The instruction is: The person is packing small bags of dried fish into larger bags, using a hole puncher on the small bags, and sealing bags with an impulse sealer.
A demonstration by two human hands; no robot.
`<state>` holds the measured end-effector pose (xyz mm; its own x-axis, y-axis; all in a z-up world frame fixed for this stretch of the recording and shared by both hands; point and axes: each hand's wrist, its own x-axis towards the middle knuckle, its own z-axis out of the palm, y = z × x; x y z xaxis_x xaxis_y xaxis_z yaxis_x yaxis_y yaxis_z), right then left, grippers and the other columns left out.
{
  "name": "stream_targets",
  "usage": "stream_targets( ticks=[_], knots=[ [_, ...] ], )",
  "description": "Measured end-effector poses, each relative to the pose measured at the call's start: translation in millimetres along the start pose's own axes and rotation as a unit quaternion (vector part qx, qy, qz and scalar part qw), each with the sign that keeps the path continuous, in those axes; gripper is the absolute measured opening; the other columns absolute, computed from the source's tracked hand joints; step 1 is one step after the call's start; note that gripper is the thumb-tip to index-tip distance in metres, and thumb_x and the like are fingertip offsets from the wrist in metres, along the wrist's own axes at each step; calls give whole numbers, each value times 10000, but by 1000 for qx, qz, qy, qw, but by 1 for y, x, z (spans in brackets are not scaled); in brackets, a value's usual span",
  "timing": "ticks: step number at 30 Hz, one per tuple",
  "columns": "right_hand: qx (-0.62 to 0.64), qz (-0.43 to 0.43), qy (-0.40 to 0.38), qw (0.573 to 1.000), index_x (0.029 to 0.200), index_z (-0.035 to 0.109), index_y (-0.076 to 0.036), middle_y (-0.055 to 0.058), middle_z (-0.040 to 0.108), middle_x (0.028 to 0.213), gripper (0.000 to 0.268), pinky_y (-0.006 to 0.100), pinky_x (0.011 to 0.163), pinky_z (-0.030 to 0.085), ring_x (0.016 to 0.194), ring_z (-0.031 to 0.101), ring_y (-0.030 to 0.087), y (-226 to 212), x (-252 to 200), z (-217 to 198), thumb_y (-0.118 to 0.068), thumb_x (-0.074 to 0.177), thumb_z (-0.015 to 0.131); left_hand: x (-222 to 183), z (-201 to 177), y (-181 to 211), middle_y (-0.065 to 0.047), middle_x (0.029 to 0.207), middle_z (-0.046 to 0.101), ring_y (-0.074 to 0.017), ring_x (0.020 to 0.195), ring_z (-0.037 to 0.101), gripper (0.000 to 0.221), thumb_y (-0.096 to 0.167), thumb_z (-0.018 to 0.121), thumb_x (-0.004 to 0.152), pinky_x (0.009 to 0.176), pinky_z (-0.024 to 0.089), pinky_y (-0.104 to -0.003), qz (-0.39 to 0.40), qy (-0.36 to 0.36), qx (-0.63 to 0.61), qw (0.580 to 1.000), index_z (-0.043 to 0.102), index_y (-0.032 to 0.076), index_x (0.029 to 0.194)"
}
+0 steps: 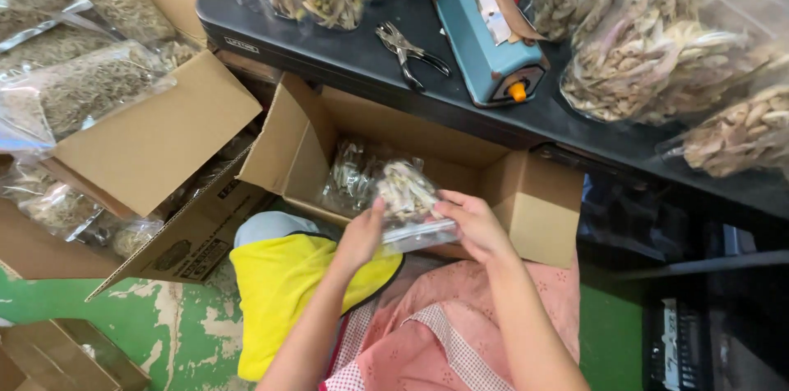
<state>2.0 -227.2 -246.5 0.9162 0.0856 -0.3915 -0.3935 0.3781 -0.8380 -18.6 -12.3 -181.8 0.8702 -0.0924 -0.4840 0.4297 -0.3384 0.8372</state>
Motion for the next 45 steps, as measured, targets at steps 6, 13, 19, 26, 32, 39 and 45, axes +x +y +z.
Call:
stream_targets(
  ticks=[6,13,19,26,32,39,45],
  knots=[
    [-69,51,99,991,1351,530,163,258,692,1152,460,358,748,652,876,770,290,39,76,-79,-26,955,668,86,48,-88,-278,1042,733,-417,1168,680,898,743,175,1007,1102,434,-510,99,-24,373,922,644,-2,1178],
    [-33,130,184,974,1530,275,-3,356,505,1360,610,612,884,581,1050,680,508,100,140,-125,-17,995,567,107,47,-91,-257,1008,744,-442,1045,722,531,464,422,1019,852,601,-536,76,-54,375,922,704,43,1179],
    [-52,182,203,961,1604,231,-415,150,422,1496,712,722,818,522,1112,650,471,140,145,-148,-74,1040,500,118,41,-98,-271,993,754,-453,1033,727,520,424,462,989,858,597,-541,49,-58,389,918,776,15,1055],
    [242,101,316,912,1313,537,-36,197,589,1227,365,518,997,573,1161,639,377,192,221,-216,-46,952,590,161,41,-128,-87,618,726,-368,824,771,398,327,502,981,800,609,-499,37,-60,317,946,767,31,970],
    [341,169,347,857,1433,355,90,274,399,1361,444,589,1021,563,1244,526,434,216,233,-222,28,993,350,150,35,-112,-56,594,731,-269,724,774,414,290,476,998,802,607,-409,13,-91,289,953,711,22,1210],
    [75,268,323,905,1089,746,-183,243,502,1416,327,859,1088,173,1411,384,505,208,212,-191,-56,798,667,152,24,-123,-113,638,752,-247,664,780,494,276,446,1006,777,612,-386,-16,-105,174,979,593,-30,1365],
    [143,289,318,891,1121,647,10,356,568,1329,326,742,1044,431,1222,581,538,206,217,-190,-160,843,678,153,28,-130,-136,680,764,-233,636,777,444,252,448,1042,686,620,-337,1,-82,90,993,603,-34,1344]
  ],
)
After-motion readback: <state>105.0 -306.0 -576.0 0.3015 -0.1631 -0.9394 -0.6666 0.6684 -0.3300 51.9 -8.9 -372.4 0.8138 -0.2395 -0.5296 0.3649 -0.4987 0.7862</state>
